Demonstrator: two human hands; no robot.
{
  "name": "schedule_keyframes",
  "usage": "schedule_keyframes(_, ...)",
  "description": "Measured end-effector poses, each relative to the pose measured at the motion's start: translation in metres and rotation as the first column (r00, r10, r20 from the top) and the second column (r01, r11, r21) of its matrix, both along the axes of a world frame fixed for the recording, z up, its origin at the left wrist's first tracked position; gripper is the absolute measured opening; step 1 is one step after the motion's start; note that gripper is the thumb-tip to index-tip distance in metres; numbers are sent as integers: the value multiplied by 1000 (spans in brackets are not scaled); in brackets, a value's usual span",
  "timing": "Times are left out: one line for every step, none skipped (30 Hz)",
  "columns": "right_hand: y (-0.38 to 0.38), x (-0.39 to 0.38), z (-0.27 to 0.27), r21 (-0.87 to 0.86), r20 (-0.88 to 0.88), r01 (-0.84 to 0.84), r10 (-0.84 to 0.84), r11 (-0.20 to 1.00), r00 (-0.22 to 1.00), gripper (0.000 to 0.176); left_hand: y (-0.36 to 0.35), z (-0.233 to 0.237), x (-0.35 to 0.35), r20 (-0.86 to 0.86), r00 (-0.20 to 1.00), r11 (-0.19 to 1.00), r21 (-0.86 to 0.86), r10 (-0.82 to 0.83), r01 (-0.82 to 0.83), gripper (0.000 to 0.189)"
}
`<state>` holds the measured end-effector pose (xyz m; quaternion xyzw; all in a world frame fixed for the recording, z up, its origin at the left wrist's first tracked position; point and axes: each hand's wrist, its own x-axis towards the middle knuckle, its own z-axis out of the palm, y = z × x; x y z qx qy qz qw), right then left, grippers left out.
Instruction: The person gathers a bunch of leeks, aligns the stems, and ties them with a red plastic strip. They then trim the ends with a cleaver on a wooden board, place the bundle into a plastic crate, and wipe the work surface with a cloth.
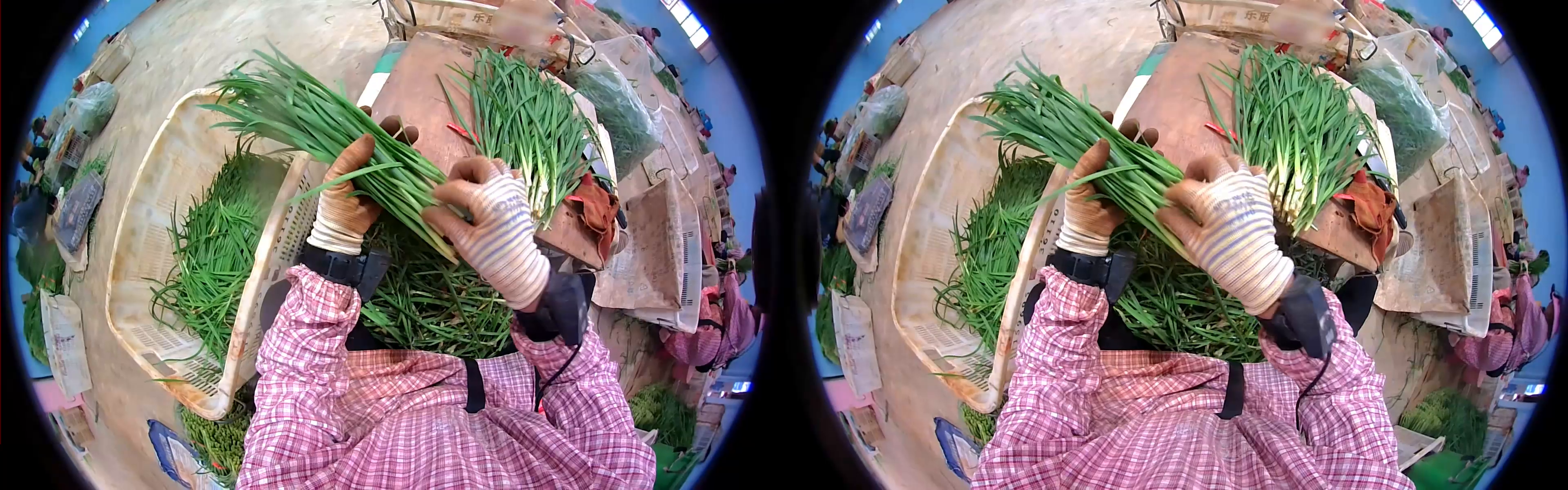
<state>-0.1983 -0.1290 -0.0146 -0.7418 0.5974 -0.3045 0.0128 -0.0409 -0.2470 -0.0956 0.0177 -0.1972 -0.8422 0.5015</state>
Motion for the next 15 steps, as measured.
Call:
schedule_keyframes(2,2,-4,-53,17,9,-8,999,1000,14,-1,-1,1,-9,1000,1000,18,9,-9,40)
schedule_keyframes(5,3,-3,-77,27,-18,20,997,999,13,-4,-3,3,-17,1000,999,36,20,-19,39)
schedule_keyframes(13,1,-2,-97,37,-43,47,994,998,13,-5,-3,6,-23,999,998,58,29,-28,39)
schedule_keyframes(22,-1,-1,-118,49,-66,72,991,996,12,-9,-3,11,0,999,997,51,53,-53,38)
schedule_keyframes(36,-6,0,-50,111,-108,113,993,987,13,-16,-4,23,-17,1000,999,51,-4,5,40)
schedule_keyframes(52,-17,-10,40,233,-152,138,988,963,14,-22,-5,34,-35,998,997,51,-61,62,42)
schedule_keyframes(69,-33,-25,179,194,-169,134,969,972,13,-24,-2,39,25,994,994,19,106,-106,44)
schedule_keyframes(86,-50,-42,420,145,-150,97,895,985,13,-25,-2,46,-40,990,989,57,139,-136,45)
schedule_keyframes(101,-68,-66,643,-48,-53,109,764,993,15,-26,0,52,-51,989,989,55,140,-138,44)
schedule_keyframes(105,-70,-73,802,-231,92,164,591,959,18,-27,2,57,-64,988,990,53,138,-135,43)
schedule_keyframes(104,-71,-76,610,-146,59,39,790,988,20,-31,-1,59,-107,991,997,-23,75,-78,45)
schedule_keyframes(95,-59,-63,373,-29,62,-56,926,998,22,-30,0,57,-101,991,995,-34,92,-96,44)
schedule_keyframes(76,-46,-45,159,233,11,-48,987,971,24,-26,1,55,-90,991,994,-36,103,-106,44)
schedule_keyframes(57,-34,-24,86,383,3,-36,996,923,22,-24,3,52,-79,991,993,-45,109,-113,44)
schedule_keyframes(38,-25,-5,-26,241,22,-15,999,970,23,-26,1,49,-137,989,996,-69,50,-60,45)
